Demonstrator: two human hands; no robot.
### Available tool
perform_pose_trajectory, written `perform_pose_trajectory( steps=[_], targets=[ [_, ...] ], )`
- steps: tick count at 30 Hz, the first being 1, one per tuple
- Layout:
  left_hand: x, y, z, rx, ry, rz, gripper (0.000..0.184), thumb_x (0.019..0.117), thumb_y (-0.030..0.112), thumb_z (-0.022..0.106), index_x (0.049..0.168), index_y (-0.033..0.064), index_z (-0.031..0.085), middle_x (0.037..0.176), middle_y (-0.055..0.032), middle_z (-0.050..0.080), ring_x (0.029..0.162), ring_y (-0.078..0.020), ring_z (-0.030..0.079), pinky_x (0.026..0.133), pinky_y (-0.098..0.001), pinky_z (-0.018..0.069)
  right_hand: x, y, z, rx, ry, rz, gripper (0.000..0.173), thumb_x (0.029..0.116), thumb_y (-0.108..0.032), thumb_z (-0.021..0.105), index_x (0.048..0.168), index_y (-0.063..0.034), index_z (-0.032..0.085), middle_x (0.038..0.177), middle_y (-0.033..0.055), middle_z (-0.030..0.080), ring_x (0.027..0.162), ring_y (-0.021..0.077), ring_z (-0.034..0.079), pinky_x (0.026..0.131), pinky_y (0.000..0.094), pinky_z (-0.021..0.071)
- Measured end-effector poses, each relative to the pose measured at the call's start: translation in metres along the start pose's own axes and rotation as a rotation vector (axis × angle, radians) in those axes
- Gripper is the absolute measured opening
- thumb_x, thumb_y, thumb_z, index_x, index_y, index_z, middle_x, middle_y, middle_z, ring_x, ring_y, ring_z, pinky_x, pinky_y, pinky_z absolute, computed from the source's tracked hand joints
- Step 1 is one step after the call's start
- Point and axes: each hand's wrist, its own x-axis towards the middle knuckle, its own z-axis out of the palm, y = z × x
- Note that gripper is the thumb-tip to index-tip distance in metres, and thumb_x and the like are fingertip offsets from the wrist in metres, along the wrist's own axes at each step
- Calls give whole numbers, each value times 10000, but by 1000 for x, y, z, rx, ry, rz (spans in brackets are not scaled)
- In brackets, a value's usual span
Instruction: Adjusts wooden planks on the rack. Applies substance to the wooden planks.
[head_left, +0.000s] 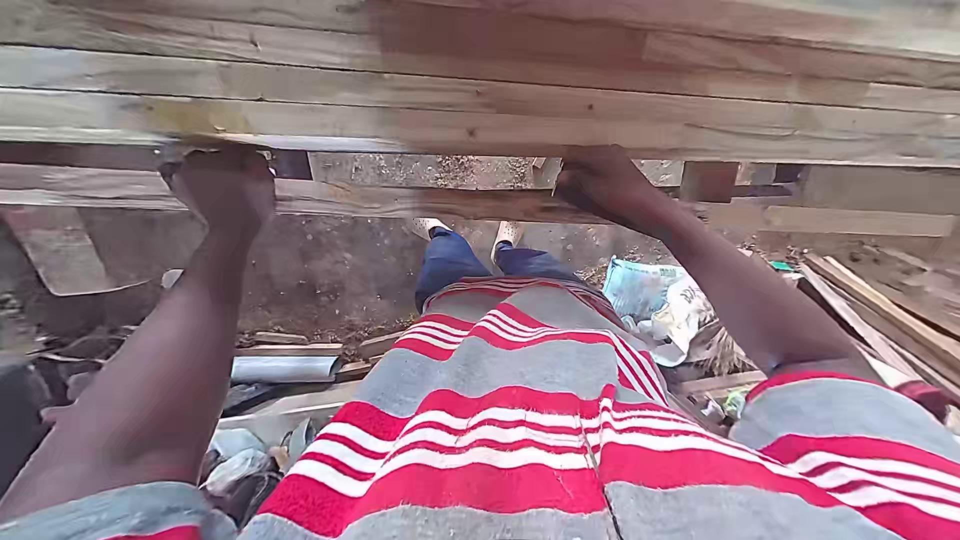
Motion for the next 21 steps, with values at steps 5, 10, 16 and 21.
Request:
perform_pose_trajectory(
  steps=[5,10,16,21],
  targets=[
    [0,-1,1,-3,20,-8,620,1057,402,288,1018,-133,598,1168,-400,617,1227,-574,547,978,-769,343,-22,10,13,-231,54,129,299,1039,-285,597,1086,1,671,922,214,706,892,417,703,795,636,533],
    [-4,-2,-1,-36,23,28,643,1065,407,256,1011,-130,605,1157,-397,626,1218,-582,551,988,-771,332,-24,0,45,-472,190,-5,218,1026,-196,613,1012,7,693,881,219,701,806,435,718,639,601,555],
    [12,-19,18,-85,41,30,677,1052,496,282,1096,-87,622,1218,-359,626,1267,-530,542,1047,-740,331,-25,4,55,-528,278,-293,110,989,-57,628,1014,-9,723,841,193,700,732,384,715,558,506,562],
    [18,-30,28,-128,37,43,668,1047,494,269,1149,-65,622,1243,-338,627,1268,-506,553,1042,-724,352,-29,6,48,-569,246,-268,141,1022,-86,599,1013,-8,716,840,187,694,726,371,704,567,493,557]
  ],
)
